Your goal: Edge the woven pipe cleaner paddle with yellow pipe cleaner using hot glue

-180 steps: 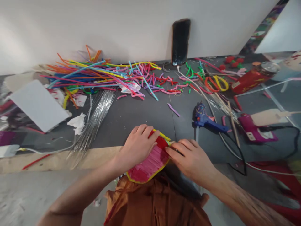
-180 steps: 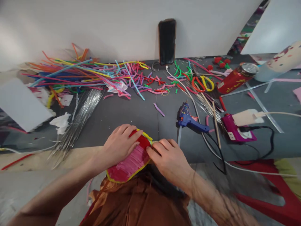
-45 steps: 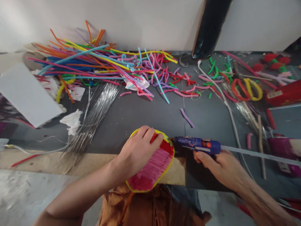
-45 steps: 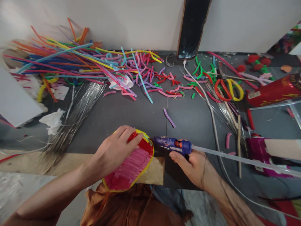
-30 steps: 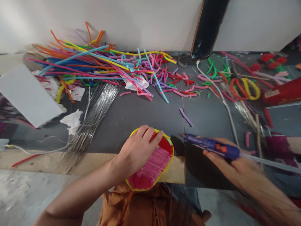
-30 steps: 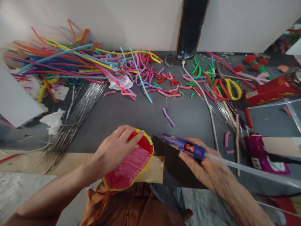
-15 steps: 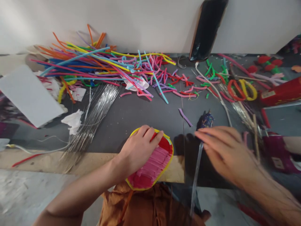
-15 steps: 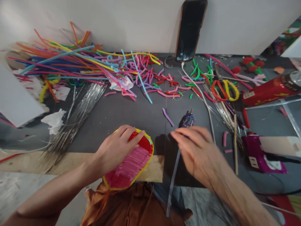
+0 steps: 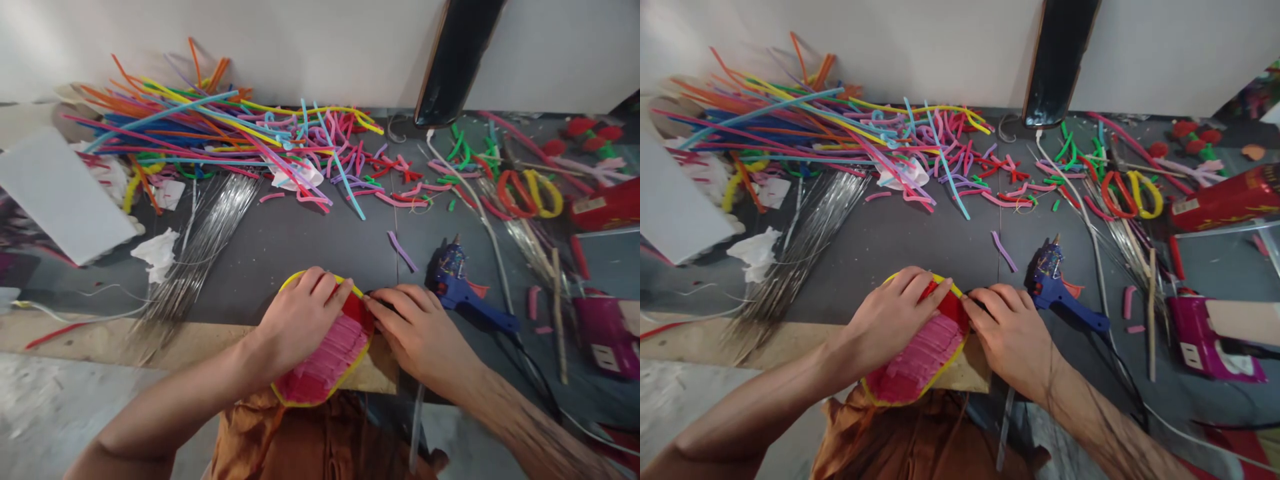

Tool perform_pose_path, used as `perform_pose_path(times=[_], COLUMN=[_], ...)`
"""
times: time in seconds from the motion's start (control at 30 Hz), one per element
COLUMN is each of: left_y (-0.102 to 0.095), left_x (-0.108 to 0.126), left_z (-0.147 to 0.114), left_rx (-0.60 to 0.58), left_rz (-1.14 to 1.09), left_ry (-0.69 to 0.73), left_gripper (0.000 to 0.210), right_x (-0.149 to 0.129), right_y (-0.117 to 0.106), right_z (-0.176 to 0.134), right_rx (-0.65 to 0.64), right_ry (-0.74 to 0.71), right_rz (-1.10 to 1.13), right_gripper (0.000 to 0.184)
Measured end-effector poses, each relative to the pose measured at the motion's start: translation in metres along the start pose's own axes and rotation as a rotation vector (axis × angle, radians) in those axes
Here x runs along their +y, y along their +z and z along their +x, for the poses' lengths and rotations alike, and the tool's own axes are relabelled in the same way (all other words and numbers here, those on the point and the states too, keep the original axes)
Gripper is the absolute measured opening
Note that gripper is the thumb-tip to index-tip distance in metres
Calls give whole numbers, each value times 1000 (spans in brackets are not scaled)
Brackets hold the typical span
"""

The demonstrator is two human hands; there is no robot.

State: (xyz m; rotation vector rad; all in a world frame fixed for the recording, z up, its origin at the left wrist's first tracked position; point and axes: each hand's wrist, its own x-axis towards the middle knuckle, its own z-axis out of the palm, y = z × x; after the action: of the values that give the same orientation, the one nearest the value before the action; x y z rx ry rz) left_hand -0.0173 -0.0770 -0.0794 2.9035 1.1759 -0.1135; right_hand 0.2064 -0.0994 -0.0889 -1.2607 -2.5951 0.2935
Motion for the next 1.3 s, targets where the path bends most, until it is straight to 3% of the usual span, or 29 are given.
perform_pose_path(times=[0.43, 0.63, 1.03, 1.3], left_y=[-3, -8, -5, 2], left_x=[-3, -7, -6, -5], left_z=[0, 1, 1, -4], left_rx=[-21, -31, -71, -26], left_rz=[-36, -113, -83, -53], left_ry=[-22, -20, -16, 6], left_gripper=[46, 35, 36, 41], right_x=[-6, -7, -7, -4], right_y=[2, 5, 5, 4], right_z=[-3, -6, -8, -6], right_rx=[-4, 40, 53, 35], right_ry=[-26, -45, -47, -31], right_rz=[-142, -171, -139, -124], right_gripper=[32, 29, 33, 32])
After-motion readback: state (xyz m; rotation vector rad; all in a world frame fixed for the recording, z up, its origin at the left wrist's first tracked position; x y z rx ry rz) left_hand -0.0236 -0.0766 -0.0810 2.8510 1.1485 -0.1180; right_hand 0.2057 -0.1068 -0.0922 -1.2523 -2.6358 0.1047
